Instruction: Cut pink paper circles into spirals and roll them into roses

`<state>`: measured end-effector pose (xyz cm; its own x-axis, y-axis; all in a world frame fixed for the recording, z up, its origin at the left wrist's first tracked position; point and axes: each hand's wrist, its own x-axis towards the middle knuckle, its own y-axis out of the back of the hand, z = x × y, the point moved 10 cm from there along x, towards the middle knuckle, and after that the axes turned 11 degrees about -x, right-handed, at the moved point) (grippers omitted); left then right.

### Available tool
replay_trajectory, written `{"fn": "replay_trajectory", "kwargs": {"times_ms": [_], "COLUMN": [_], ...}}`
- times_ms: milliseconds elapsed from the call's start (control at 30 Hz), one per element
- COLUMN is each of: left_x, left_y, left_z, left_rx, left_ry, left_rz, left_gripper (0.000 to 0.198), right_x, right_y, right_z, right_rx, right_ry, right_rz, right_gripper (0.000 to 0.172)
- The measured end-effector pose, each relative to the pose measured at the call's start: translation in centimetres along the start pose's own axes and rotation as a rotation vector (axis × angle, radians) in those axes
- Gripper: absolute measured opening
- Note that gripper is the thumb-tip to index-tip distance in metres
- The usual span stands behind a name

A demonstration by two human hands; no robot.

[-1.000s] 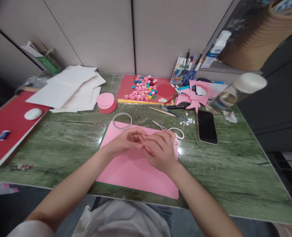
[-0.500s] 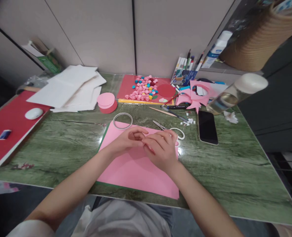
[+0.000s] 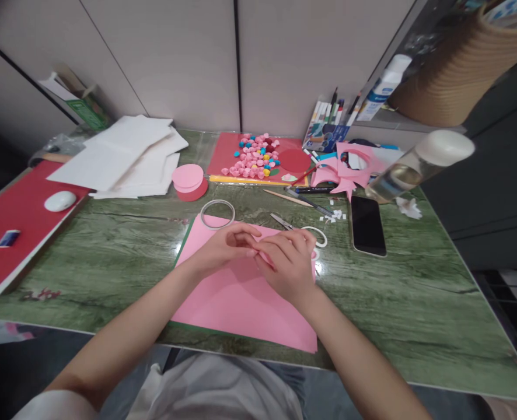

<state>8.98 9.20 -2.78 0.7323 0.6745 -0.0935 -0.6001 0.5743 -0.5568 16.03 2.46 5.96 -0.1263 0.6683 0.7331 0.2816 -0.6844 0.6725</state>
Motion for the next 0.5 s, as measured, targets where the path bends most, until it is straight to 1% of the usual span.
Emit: {"fn": "replay_trajectory", "kwargs": {"times_ms": [167,367,500], "left_x": [-0.05,-0.09,-0.06], "left_y": [-0.02,0.22,0.23], "left_z": [0.34,0.47,0.45], "left_rx": [0.049,0.081,0.091], "left_ry": [-0.033,-0.051,-0.064], "left_rz": [-0.005,0.030,0.044], "left_gripper": [0.034,0.034,0.035], "right_x": [-0.03,0.06,0.06], "right_y": [-0.26,-0.15,-0.37], "right_z": [0.07,0.11,0.05], "right_rx": [0.005,0.002,0.000], "right_ry": [-0.006,-0.002,0.000], "right_rz": [-0.025,-0.013,-0.038], "right_gripper": [0.012,0.015,0.015]}}
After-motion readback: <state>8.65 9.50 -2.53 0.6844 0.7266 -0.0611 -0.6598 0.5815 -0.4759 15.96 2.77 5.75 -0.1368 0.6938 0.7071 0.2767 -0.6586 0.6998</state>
